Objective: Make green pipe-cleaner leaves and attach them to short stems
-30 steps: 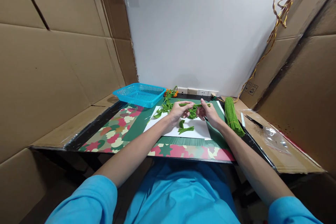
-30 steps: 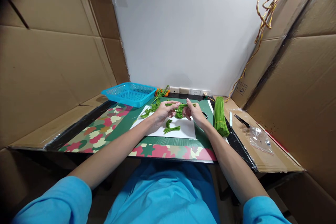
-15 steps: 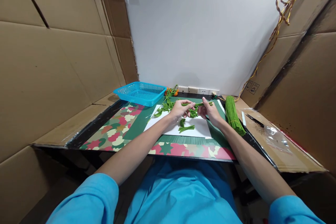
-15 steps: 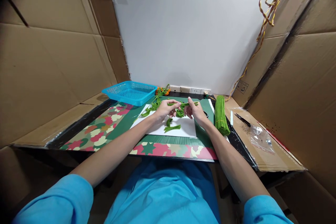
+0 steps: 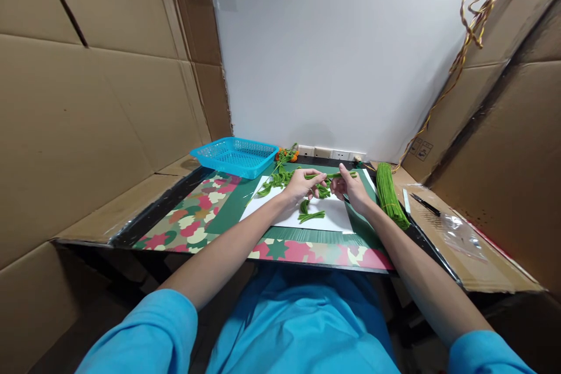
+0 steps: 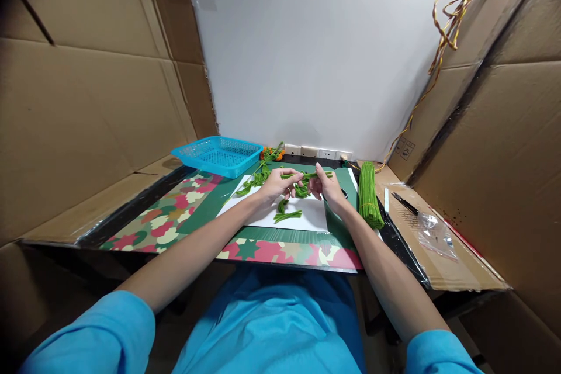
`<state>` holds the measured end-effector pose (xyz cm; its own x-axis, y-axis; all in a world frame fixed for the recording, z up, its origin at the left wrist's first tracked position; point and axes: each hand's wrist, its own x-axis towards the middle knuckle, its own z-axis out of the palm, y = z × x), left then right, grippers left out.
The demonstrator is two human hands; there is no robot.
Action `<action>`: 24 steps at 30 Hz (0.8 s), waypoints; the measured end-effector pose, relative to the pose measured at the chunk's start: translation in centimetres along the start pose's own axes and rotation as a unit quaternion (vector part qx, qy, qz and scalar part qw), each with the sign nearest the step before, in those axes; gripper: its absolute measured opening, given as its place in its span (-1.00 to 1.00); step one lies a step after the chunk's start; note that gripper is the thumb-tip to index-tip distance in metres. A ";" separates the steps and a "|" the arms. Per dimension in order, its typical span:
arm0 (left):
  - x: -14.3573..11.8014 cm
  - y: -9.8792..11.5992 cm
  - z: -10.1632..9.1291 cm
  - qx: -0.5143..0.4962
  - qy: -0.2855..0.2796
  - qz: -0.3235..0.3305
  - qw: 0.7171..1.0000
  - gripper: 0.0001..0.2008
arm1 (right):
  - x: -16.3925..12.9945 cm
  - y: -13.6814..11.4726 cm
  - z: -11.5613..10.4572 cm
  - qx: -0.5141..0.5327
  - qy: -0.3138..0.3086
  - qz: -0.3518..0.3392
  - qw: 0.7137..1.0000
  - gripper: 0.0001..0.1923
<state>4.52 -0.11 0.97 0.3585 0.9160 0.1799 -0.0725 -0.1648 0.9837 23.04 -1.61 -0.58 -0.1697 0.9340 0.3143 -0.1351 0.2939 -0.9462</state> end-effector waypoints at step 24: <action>0.1 0.3 0.0 -0.043 0.084 0.006 0.996 -0.76 | -0.6 0.9 -0.4 -0.486 0.085 -0.280 0.824 -0.67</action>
<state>4.56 -0.04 1.30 0.1969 0.9638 0.1799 -0.1579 -0.1499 0.9760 23.46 -1.83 -1.62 -0.1958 0.5881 0.7847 0.7130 0.6348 -0.2978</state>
